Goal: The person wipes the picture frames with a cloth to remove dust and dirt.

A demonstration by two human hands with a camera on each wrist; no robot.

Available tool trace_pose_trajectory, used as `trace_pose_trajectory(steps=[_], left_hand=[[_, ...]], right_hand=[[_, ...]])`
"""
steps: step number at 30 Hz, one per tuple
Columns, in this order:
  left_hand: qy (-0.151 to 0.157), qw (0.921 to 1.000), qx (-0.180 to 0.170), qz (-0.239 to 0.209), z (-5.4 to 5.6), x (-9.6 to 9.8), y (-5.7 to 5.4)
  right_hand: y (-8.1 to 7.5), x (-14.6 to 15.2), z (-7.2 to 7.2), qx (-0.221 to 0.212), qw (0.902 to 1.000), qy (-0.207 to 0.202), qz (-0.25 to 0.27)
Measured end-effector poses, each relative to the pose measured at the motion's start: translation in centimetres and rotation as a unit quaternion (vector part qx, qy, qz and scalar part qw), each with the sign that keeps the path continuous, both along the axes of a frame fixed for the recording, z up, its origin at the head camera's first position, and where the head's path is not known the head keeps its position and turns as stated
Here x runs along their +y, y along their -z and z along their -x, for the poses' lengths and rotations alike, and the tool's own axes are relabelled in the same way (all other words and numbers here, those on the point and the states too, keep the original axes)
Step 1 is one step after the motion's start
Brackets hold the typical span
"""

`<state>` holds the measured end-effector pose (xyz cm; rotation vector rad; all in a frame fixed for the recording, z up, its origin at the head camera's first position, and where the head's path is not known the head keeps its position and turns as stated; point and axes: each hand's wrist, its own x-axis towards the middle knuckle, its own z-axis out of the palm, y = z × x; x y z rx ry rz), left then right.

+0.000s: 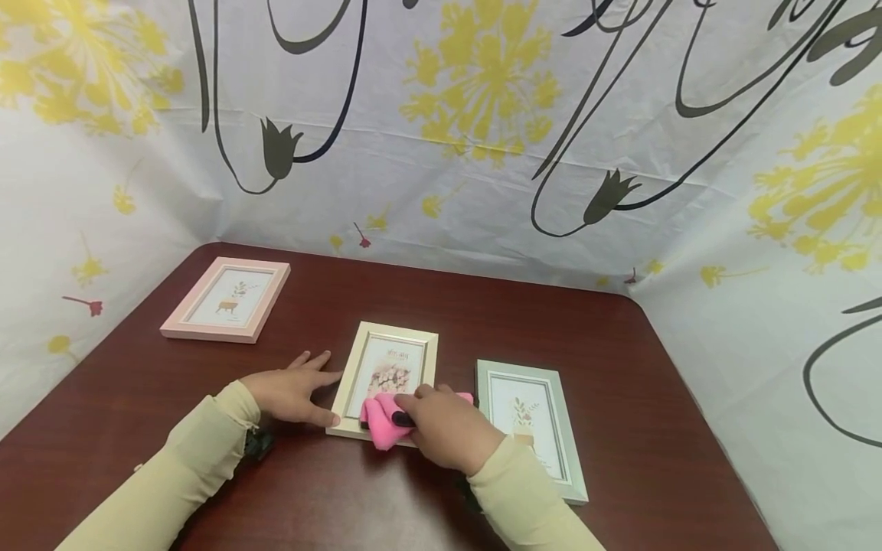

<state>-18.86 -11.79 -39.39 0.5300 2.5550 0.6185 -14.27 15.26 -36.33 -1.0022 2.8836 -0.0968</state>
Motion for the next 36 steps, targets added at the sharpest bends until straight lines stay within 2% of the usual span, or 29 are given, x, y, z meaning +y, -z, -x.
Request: trace_pose_trajectory(steps=[2,4,10,14,19,23,26,31,36], left_hand=[[0.002,1.0000,0.001,-0.001,0.0,0.0,0.0],[0.004,1.0000,0.000,-0.002,0.0,0.0,0.1],[0.003,1.0000,-0.004,-0.002,0.1,-0.2,0.2],[0.000,1.0000,-0.007,0.001,0.2,-0.1,0.3],[-0.005,1.0000,-0.008,0.003,0.1,0.0,0.3],[-0.005,1.0000,-0.007,0.001,0.1,-0.1,0.2],[-0.004,1.0000,-0.008,-0.003,0.0,-0.1,0.1],[0.004,0.9999,-0.007,-0.007,-0.1,-0.2,-0.1],[0.004,1.0000,-0.005,0.001,0.0,-0.1,0.0]], right_hand=[[0.3,-0.3,0.6,0.007,0.9999,0.014,-0.007],[0.5,-0.5,1.9,0.001,0.9994,0.033,-0.008],[0.9,-1.2,7.4,-0.016,0.9942,0.106,-0.012],[1.4,-0.9,9.8,-0.026,0.9907,0.133,0.005],[1.2,-0.4,10.3,-0.043,0.9907,0.124,0.035],[0.0,-0.3,10.1,-0.017,0.9912,0.117,0.060],[-0.6,-0.4,10.2,0.011,0.9896,0.126,0.068],[0.2,-0.6,10.8,-0.001,0.9882,0.152,0.019],[1.0,-1.5,11.1,-0.001,0.9906,0.135,-0.018]])
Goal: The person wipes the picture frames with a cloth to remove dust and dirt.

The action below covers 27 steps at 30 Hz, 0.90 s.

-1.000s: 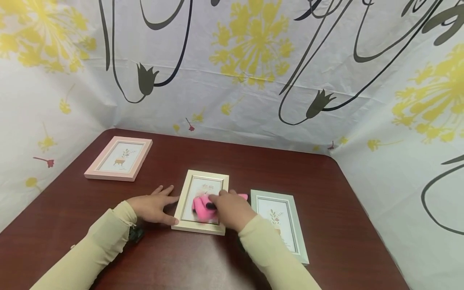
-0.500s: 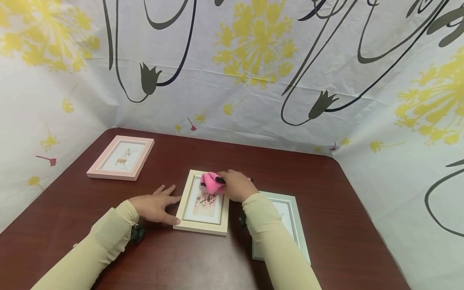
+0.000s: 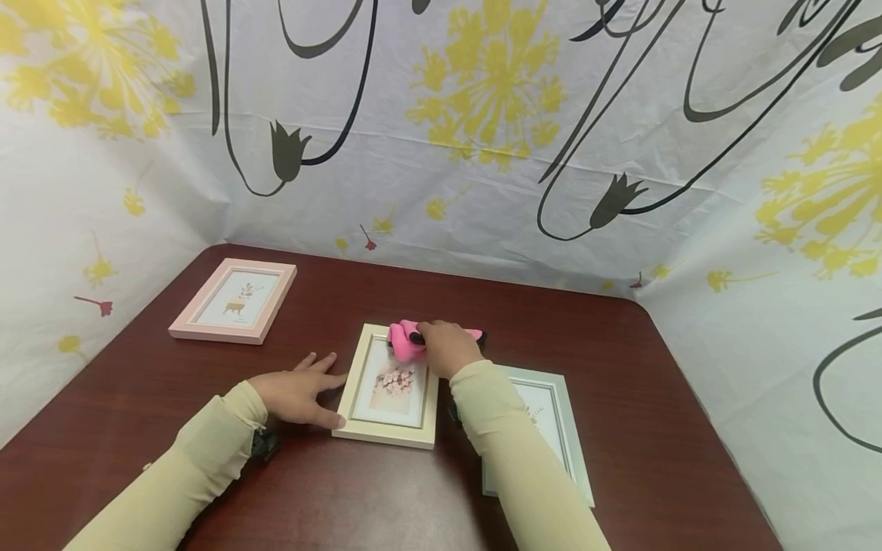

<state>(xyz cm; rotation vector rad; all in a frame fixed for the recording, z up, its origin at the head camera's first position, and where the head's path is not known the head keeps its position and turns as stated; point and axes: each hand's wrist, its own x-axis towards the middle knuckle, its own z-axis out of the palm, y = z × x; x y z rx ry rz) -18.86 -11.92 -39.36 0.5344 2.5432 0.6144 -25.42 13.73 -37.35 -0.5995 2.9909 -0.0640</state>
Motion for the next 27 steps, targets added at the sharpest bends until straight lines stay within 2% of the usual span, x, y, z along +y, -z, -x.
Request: trace_pose_trajectory(steps=[6,12,15,19,24,27], left_hand=[[0.001,0.9999,0.007,0.010,0.2,0.0,0.0],[0.018,0.9997,0.014,0.003,0.2,0.1,0.1],[0.020,0.9997,0.016,-0.001,0.1,0.1,0.3],[0.018,0.9997,0.014,0.005,0.0,0.1,0.3],[0.016,0.9998,0.011,0.006,0.0,0.1,0.2],[0.014,0.9998,0.012,0.007,0.0,0.0,0.3]], right_hand=[[-0.4,-2.7,0.1,0.019,0.9990,-0.037,0.014],[-0.5,-6.0,0.1,-0.022,0.9962,-0.060,0.060],[-0.5,-6.9,-0.2,-0.031,0.9958,-0.048,0.072],[-0.6,-6.7,-0.7,-0.015,0.9983,-0.018,0.053],[-0.6,-4.4,-0.8,0.023,0.9997,0.013,-0.001],[-1.0,-2.6,-0.6,0.031,0.9985,0.037,-0.027]])
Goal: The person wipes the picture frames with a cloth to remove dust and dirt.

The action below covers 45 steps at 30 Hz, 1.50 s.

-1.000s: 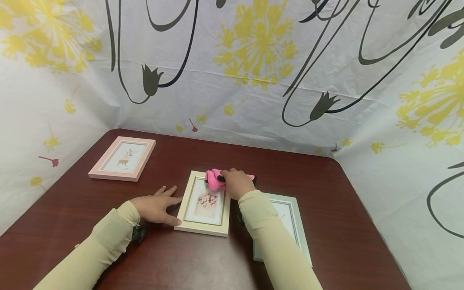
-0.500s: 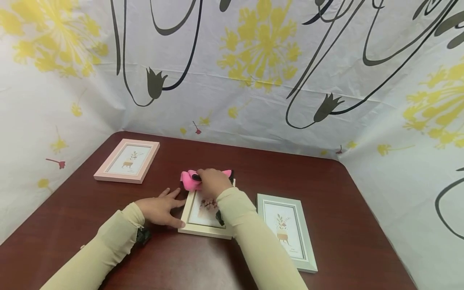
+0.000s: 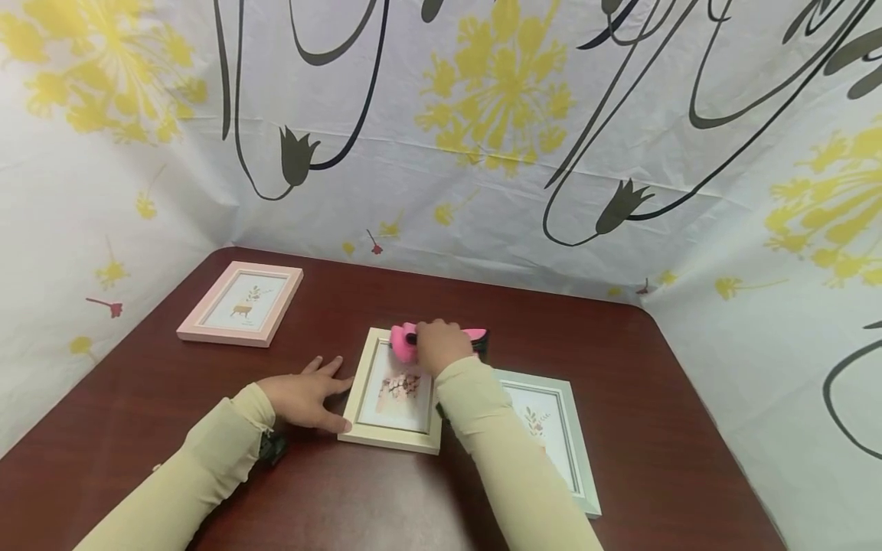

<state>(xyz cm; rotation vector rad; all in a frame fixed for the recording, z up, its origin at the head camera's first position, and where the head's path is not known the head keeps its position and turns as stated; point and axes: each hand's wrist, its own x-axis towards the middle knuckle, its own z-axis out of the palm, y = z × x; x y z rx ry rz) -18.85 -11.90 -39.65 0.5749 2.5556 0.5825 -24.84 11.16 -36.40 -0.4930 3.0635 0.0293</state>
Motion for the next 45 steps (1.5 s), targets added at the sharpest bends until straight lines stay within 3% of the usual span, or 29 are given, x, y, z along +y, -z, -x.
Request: trace_pose_trajectory(steps=[5,12,18,24,35,43,45], left_hand=[[-0.005,1.0000,-0.002,0.004,0.0,-0.1,-0.1],[-0.006,1.0000,-0.007,0.004,0.0,-0.1,-0.2],[-0.007,0.9999,-0.004,0.010,0.1,0.1,-0.1],[-0.004,1.0000,-0.002,0.009,0.1,0.1,0.0],[-0.013,0.9998,-0.004,0.013,0.0,-0.1,0.0],[-0.013,0.9998,-0.002,0.018,0.1,0.0,-0.1],[-0.013,0.9998,-0.002,0.013,0.1,0.1,-0.1]], right_hand=[[-0.4,1.1,0.3,-0.014,0.9998,0.016,-0.006],[0.5,-2.1,0.4,-0.017,0.9984,-0.051,0.017],[0.7,-4.8,0.4,-0.005,0.9961,-0.072,0.052],[0.6,-4.5,0.0,0.008,0.9981,-0.052,0.031],[0.1,1.0,0.6,-0.012,0.9997,0.015,-0.016],[1.0,-2.0,0.7,-0.017,0.9967,-0.075,0.024],[1.1,-2.9,0.7,-0.017,0.9958,-0.082,0.036]])
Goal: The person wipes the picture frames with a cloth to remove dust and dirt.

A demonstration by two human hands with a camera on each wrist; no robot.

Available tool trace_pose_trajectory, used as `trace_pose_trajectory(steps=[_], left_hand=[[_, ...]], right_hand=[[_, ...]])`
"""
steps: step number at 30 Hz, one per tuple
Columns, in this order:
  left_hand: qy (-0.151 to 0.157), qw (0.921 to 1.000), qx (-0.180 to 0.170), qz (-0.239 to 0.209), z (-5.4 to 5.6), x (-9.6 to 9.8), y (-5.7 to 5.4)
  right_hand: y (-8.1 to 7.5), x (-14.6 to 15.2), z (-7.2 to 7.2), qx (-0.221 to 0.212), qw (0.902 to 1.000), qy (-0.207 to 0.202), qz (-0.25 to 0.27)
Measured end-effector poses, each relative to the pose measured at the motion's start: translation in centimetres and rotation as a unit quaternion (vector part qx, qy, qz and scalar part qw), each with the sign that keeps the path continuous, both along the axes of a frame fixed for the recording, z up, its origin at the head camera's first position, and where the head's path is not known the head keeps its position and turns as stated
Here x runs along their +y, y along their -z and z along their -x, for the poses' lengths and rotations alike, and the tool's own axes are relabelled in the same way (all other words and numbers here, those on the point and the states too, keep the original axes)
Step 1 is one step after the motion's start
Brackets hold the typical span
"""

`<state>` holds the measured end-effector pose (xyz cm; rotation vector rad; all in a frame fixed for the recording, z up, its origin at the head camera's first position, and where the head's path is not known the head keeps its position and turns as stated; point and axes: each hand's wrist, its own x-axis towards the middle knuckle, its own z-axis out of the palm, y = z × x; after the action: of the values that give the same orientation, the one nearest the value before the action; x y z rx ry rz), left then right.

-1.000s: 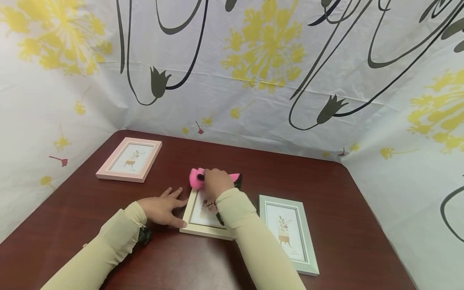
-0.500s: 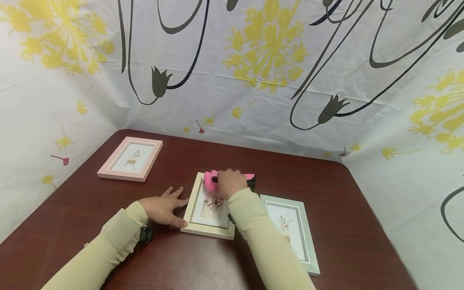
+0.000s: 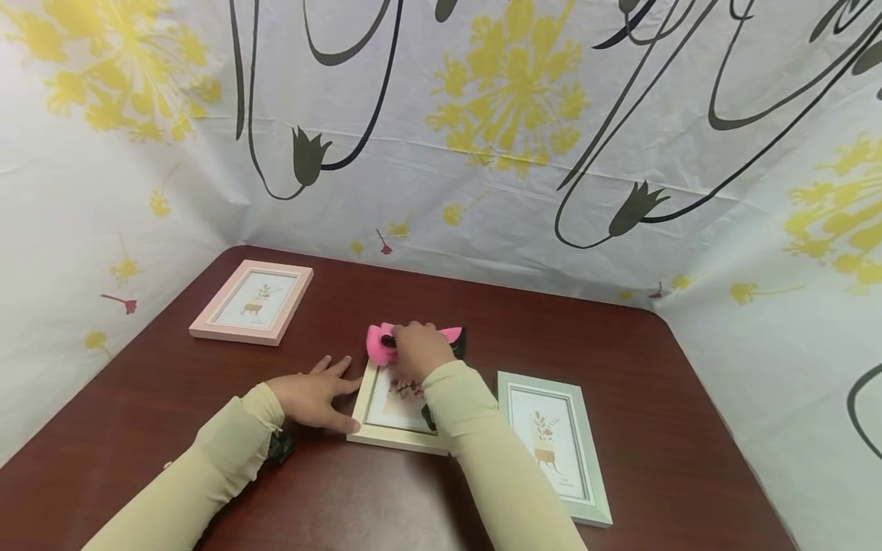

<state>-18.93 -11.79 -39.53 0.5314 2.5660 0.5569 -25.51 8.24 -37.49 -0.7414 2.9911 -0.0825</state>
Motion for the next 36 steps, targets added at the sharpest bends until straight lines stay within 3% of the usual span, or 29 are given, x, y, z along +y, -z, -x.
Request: trace_pose_trajectory(steps=[11,19,25,29,36], left_hand=[[-0.016,0.9998,0.008,-0.003,0.1,0.0,0.1],[-0.081,0.9950,0.036,0.047,-1.1,-0.3,0.2],[-0.070,0.9969,0.017,0.032,-1.1,-0.4,0.4],[-0.057,0.9977,0.011,0.035,-1.0,-0.5,0.4],[-0.064,0.9975,0.003,0.030,-0.7,-0.8,0.4]], right_hand=[[-0.4,-0.9,-0.1,-0.013,0.9995,0.021,0.022],[-0.1,-0.9,-0.2,-0.023,0.9991,0.023,0.029],[0.3,-0.9,-0.3,-0.028,0.9993,0.018,0.018],[0.3,-1.2,-1.8,-0.027,0.9996,0.007,0.012],[-0.4,-1.3,-7.1,-0.010,0.9965,-0.078,-0.026]])
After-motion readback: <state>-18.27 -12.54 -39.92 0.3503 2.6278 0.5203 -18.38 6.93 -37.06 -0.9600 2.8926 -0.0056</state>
